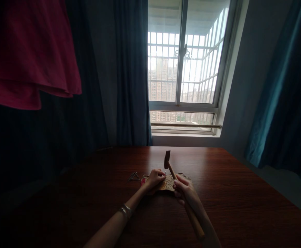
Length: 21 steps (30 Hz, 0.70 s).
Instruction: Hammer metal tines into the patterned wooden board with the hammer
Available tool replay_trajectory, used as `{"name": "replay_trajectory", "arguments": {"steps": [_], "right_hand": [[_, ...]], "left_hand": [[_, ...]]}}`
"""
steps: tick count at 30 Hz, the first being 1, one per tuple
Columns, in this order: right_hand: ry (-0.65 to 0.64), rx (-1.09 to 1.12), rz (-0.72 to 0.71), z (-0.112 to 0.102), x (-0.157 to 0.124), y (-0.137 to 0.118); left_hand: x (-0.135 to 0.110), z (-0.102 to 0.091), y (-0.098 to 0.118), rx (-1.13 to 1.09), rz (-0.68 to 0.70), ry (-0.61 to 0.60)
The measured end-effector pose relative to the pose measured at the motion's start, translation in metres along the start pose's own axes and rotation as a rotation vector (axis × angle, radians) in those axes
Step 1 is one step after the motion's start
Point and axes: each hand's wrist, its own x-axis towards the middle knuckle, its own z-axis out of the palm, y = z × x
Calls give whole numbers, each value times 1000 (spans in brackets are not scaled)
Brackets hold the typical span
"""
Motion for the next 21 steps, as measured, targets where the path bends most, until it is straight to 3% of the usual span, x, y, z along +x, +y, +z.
{"name": "replay_trajectory", "arguments": {"steps": [16,21], "right_hand": [[65,-79,36,5,-3,4],[33,-79,-24,7,-3,3]], "left_hand": [[0,1,-1,-46,-9,5],[0,1,-1,-29,-9,10]]}}
